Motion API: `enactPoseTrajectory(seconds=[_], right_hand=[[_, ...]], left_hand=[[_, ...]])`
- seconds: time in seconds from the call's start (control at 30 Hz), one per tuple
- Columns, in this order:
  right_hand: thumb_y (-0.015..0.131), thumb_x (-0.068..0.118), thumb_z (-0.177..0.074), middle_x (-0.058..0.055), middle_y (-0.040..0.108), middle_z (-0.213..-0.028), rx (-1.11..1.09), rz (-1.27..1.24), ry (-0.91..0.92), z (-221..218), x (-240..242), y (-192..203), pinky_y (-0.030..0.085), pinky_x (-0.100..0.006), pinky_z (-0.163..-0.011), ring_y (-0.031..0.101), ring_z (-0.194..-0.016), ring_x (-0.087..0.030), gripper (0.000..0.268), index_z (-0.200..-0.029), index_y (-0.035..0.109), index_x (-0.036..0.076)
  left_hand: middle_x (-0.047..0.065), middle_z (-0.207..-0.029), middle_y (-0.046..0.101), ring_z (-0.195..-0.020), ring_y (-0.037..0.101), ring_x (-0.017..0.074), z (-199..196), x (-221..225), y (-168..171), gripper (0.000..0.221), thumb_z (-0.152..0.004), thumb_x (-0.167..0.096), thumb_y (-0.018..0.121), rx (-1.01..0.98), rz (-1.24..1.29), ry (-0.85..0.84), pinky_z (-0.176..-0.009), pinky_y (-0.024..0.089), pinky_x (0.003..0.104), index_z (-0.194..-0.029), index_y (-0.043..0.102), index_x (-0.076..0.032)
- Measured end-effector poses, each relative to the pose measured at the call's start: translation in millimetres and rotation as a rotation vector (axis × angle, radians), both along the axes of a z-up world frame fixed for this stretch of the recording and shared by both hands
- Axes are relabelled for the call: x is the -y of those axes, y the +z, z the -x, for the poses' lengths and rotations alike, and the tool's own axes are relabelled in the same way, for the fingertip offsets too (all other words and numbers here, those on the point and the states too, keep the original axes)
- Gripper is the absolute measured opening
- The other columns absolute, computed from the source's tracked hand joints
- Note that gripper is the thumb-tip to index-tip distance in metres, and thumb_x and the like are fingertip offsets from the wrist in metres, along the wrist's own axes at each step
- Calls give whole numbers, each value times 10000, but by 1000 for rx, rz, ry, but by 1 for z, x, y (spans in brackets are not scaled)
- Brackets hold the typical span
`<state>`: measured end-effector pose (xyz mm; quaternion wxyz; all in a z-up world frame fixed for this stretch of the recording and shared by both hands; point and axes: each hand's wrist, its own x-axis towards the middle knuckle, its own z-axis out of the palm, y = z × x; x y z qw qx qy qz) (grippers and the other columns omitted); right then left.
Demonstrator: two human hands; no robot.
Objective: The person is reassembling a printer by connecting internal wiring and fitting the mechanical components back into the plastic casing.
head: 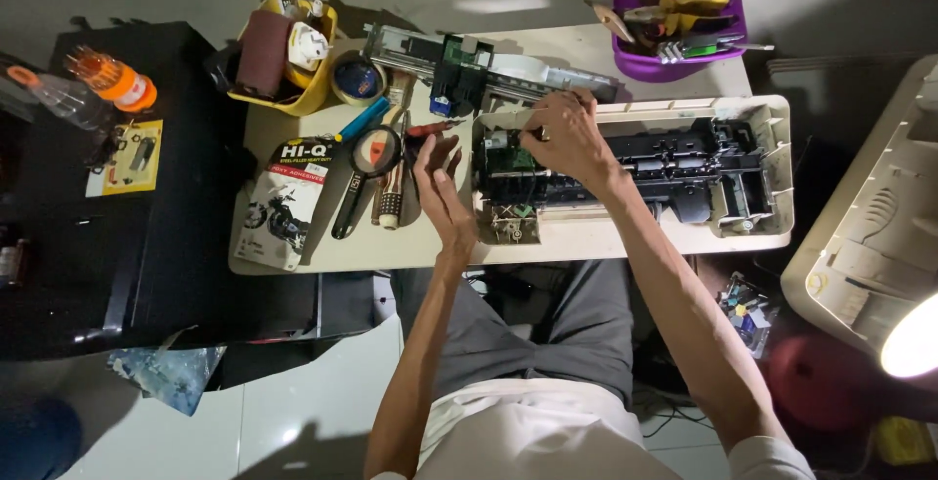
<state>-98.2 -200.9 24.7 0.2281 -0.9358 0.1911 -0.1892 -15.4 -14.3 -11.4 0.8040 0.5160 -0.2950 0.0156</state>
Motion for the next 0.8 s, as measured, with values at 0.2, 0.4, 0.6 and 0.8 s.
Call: enactPoseTrajectory(seconds=[0.2,0.4,0.6,0.8], right_hand=[[779,330,-933,-72,682,-1006,-33,93,-77,-8,7,-28,244,-634,-1139,624,-1127,-302,196,-908,771,135],[750,316,-919,-74,722,-822,-50,120,-137,-13,3,-26,230,-624,-1157,675,-983,-314,159,-839,782,182],[766,352,-917,-76,733,-797,-73,217,-162,-13,-5,-20,251,-588,-1179,691,-1018,-311,191,-824,780,186],[803,370,-836,-32,636,-603,-54,267,-242,-25,9,-46,309,-583,-1135,672,-764,-282,314,-599,654,227]], left_hand=[[215,-1313,568,-1289,593,372,-4,-3,-4,444,-1144,-281,347,42,-100,-23,-1060,520,529,-1447,492,11],[155,-1350,589,-1334,568,363,-2,-3,2,329,-1089,-112,481,52,-184,-77,-1113,493,514,-1404,554,-56],[231,-1468,557,-1410,482,418,0,-6,16,397,-1123,-201,455,-1,-313,-232,-1168,414,584,-1487,498,-49],[328,-1483,516,-1405,459,496,-4,-10,13,506,-1106,-290,479,-18,-367,-272,-1176,376,615,-1512,457,10]])
